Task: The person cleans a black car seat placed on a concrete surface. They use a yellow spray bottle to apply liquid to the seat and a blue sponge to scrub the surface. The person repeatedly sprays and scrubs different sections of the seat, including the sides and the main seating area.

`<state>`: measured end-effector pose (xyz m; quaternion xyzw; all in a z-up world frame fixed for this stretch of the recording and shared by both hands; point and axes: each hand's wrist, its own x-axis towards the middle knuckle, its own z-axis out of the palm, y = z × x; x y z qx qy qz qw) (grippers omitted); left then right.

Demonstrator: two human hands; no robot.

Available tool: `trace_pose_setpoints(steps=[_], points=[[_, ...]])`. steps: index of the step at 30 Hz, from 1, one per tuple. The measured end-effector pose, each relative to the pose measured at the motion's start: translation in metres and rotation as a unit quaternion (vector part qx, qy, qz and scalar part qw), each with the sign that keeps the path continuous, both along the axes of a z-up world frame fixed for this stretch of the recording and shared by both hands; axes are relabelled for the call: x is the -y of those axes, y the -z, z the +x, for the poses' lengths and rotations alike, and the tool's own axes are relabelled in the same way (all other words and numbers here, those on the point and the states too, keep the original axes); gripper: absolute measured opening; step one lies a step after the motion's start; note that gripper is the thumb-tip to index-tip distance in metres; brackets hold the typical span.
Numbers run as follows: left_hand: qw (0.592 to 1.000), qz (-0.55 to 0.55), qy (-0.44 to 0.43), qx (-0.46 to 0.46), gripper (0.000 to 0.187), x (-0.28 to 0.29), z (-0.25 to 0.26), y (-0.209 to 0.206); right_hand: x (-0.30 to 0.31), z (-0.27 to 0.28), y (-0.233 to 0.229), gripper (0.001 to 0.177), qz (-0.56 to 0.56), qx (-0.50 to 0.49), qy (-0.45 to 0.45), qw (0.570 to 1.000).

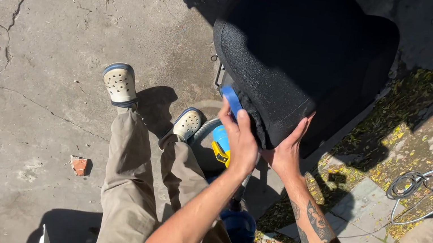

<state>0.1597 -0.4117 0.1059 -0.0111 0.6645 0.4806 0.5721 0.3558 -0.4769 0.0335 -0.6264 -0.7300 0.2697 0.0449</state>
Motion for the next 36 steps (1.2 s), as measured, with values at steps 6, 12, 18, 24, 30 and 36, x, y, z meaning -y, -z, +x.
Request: trace_pose_setpoints(steps=[6,12,18,24,30,36], points=[[0.991,0.058,-0.077,-0.096,0.063,-0.086,-0.076,0.063,0.03,0.014,0.023,0.148,-0.004,0.024,0.046,0.999],[0.994,-0.058,0.061,0.067,0.06,-0.007,-0.015,-0.004,0.041,0.016,0.02,0.148,-0.064,0.0,0.075,0.995],[0.932,0.101,0.161,-0.31,0.053,-0.08,-0.116,0.066,0.042,0.01,0.031,0.145,0.006,-0.004,0.074,0.997],[0.687,0.161,0.399,-0.586,0.052,-0.018,-0.071,0.026,0.028,-0.003,0.02,0.15,0.011,0.0,0.073,0.997],[0.575,0.292,0.528,-0.552,0.042,-0.006,-0.046,0.003,0.009,-0.026,-0.004,0.136,0.001,-0.016,0.104,0.994],[0.589,0.13,0.485,-0.633,0.05,-0.117,-0.145,-0.008,0.009,-0.036,0.01,0.121,0.003,0.007,0.076,0.997]])
